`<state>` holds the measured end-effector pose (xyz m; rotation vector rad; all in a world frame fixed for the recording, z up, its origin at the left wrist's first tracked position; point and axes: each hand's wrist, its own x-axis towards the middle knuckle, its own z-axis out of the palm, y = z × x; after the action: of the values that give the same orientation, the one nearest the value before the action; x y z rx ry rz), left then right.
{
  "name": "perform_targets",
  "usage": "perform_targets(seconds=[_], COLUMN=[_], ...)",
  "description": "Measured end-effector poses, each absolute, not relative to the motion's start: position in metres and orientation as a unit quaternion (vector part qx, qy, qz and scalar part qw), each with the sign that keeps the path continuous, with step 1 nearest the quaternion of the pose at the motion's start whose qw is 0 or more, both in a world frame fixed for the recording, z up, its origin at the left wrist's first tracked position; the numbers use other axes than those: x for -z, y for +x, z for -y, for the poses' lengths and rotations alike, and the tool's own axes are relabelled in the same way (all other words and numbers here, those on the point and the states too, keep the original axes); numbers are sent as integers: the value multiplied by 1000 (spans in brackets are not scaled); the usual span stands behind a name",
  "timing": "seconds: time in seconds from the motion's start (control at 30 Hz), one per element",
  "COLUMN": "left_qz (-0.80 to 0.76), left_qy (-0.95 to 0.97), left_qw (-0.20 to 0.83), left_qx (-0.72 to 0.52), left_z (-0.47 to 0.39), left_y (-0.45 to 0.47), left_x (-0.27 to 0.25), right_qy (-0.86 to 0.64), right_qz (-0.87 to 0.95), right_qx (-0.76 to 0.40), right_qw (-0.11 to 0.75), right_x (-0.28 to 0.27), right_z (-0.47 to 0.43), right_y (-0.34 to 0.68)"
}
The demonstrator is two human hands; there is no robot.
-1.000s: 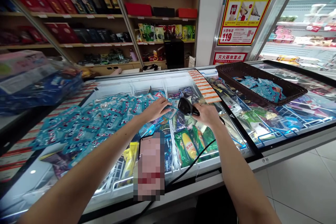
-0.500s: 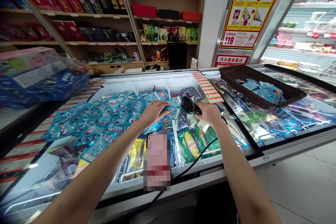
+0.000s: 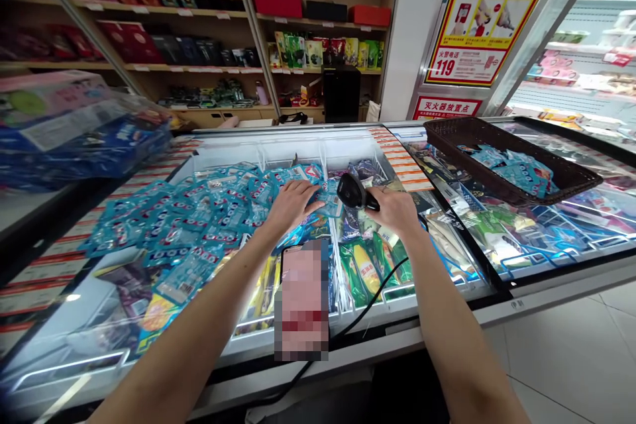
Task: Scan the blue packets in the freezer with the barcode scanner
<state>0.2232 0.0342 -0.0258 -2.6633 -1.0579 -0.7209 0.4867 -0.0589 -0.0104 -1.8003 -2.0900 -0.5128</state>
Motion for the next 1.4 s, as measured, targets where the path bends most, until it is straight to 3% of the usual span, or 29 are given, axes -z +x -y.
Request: perform_targets(seconds=[0.43,1.4], left_qz=[397,392], left_qy=[-864,-861], left_qw=[51,77], left_qx=[306,314], left_z=[-40,-37], left_y=[219,220], left_x=[30,29], right_qy=[-587,-593], right_qz=[773,768], right_qx=[178,193], right_qw=[160,148], right_x=[8,7], right_z=[68,72], right_y=[481,473])
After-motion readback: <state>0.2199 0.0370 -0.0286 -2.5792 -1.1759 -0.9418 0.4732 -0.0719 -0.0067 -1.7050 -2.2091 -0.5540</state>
